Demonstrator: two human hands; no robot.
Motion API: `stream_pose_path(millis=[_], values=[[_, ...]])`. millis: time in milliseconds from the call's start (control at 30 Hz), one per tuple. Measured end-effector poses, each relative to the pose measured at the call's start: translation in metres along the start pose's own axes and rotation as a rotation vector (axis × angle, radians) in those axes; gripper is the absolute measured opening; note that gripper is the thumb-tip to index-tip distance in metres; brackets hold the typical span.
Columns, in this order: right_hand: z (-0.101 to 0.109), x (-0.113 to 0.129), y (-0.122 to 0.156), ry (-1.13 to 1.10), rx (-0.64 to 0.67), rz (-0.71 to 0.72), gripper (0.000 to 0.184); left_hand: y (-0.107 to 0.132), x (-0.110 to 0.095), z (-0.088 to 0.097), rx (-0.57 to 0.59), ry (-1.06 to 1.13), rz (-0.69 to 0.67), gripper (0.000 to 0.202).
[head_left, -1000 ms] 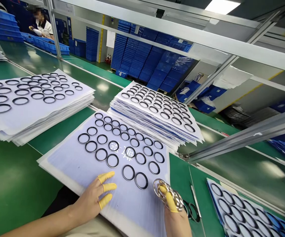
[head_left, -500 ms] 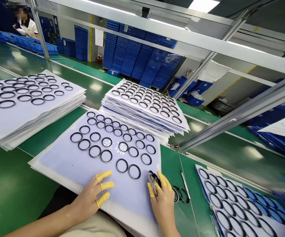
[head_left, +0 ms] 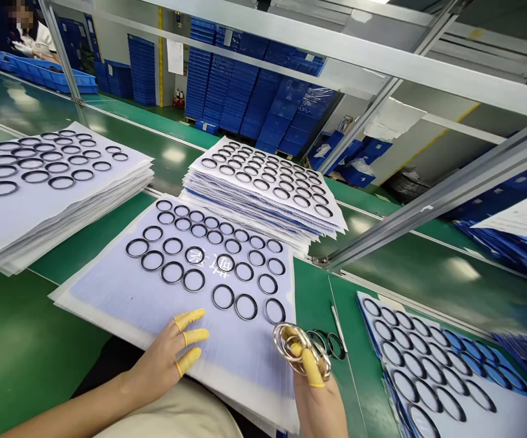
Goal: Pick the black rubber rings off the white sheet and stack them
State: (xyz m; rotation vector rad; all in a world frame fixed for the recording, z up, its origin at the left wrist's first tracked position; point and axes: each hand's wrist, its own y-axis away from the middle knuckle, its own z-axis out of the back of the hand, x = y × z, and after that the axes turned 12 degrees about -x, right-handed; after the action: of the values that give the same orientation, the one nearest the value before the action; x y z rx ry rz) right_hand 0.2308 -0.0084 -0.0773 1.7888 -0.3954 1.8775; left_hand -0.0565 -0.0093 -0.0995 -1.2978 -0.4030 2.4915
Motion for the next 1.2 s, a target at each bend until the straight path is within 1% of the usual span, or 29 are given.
stream_pose_path(millis=[33,67,133,167,200,233,267,367,433,533,600,733,800,900,967,1033,1133,1200], values=[[0.0,-0.006,0.003,0.14,-0.006,0.163,0.034,0.0,-0.001,0.0,0.0,0.003,-0.002,0.03],[0.0,-0.013,0.006,0.289,0.002,0.363,0.031,0.0,-0.001,0.0,-0.002,0.004,-0.003,0.03],[0.001,-0.024,0.009,0.538,0.05,0.825,0.02,0.002,0.0,0.002,-0.013,0.004,0.004,0.031],[0.001,-0.028,0.01,0.638,0.083,1.006,0.017,0.003,0.0,0.003,-0.016,0.002,0.012,0.031],[0.0,-0.03,0.01,0.721,0.112,1.141,0.015,0.004,0.001,0.004,-0.018,0.001,0.019,0.031],[-0.002,-0.03,0.011,0.783,0.124,1.225,0.015,0.005,0.002,0.005,-0.02,0.001,0.026,0.031],[-0.005,-0.028,0.012,0.821,0.114,1.271,0.016,0.005,0.003,0.006,-0.024,0.001,0.032,0.03],[-0.025,-0.019,0.017,0.856,0.081,1.373,0.018,0.007,0.003,0.01,-0.035,-0.004,0.04,0.03],[-0.043,-0.014,0.023,0.872,0.126,1.434,0.018,0.008,0.003,0.012,-0.037,-0.015,0.041,0.03],[-0.064,-0.011,0.029,0.919,0.227,1.452,0.019,0.008,0.003,0.017,-0.06,-0.029,0.033,0.029],[-0.07,-0.011,0.029,0.947,0.253,1.456,0.021,0.009,0.006,0.023,-0.098,-0.033,0.027,0.029],[-0.082,-0.003,0.028,0.961,0.23,1.51,0.023,0.01,0.015,0.036,-0.142,-0.046,0.078,0.028],[-0.095,0.003,0.031,0.97,0.284,1.481,0.023,0.01,0.02,0.042,-0.164,-0.048,0.113,0.027],[-0.122,0.006,0.039,0.981,0.453,1.392,0.022,0.01,0.026,0.051,-0.223,-0.045,0.148,0.027],[-0.135,0.005,0.042,0.981,0.526,1.371,0.024,0.011,0.033,0.059,-0.27,-0.053,0.164,0.027],[-0.143,0.006,0.043,0.987,0.55,1.363,0.026,0.013,0.043,0.069,-0.336,-0.073,0.173,0.027],[-0.151,0.015,0.043,0.997,0.579,1.347,0.029,0.014,0.064,0.09,-0.454,-0.13,0.201,0.029],[-0.164,0.023,0.046,0.989,0.62,1.347,0.034,0.012,0.08,0.106,-0.508,-0.161,0.259,0.031]])
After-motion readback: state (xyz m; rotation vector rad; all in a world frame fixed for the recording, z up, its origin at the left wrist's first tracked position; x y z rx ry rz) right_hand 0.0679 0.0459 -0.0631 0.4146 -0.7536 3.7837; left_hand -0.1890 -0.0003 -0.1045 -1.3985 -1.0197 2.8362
